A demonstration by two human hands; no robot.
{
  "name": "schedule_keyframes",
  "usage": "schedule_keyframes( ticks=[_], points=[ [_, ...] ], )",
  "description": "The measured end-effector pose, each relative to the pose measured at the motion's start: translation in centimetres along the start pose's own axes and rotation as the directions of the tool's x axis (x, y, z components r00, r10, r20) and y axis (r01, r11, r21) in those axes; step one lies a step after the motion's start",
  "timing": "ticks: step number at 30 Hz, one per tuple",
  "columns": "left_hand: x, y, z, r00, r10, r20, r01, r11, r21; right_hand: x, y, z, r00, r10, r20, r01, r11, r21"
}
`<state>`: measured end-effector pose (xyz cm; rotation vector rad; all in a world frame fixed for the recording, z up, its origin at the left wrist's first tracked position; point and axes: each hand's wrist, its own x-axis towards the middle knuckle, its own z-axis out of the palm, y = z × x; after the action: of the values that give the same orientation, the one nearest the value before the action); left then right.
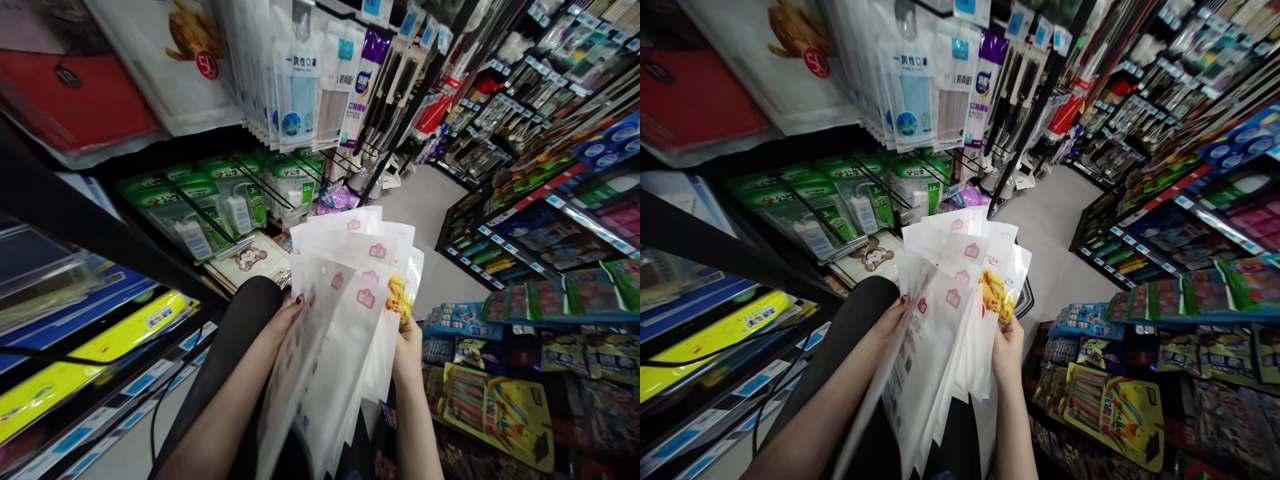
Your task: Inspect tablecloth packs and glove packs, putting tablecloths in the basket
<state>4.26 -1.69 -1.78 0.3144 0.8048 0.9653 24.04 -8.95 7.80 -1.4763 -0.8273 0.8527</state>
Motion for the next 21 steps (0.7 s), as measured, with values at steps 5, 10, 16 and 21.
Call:
schedule_keyframes(
  ticks=[5, 10, 16, 21],
  points=[
    [-0.4, 0.8, 1.0, 0.997, 0.029, 0.069, -0.029, 1.000, 0.005, 0.7, 0.0, 0.1, 0.997, 0.078, -0.006, -0.077, 0.996, 0.052],
    [-0.6, 0.9, 1.7, 0.989, 0.007, 0.147, -0.026, 0.992, 0.125, 0.6, 1.9, -0.2, 0.998, 0.064, 0.008, -0.064, 0.979, 0.195],
    [-0.7, 1.1, 2.2, 0.979, -0.063, 0.195, 0.018, 0.974, 0.224, -0.1, 3.6, -0.2, 1.000, 0.015, -0.014, -0.012, 0.980, 0.197],
    [-0.6, 1.3, 1.8, 0.981, -0.140, 0.133, 0.109, 0.970, 0.220, 0.4, 3.8, 0.1, 1.000, 0.014, 0.027, -0.018, 0.987, 0.160]
  ],
)
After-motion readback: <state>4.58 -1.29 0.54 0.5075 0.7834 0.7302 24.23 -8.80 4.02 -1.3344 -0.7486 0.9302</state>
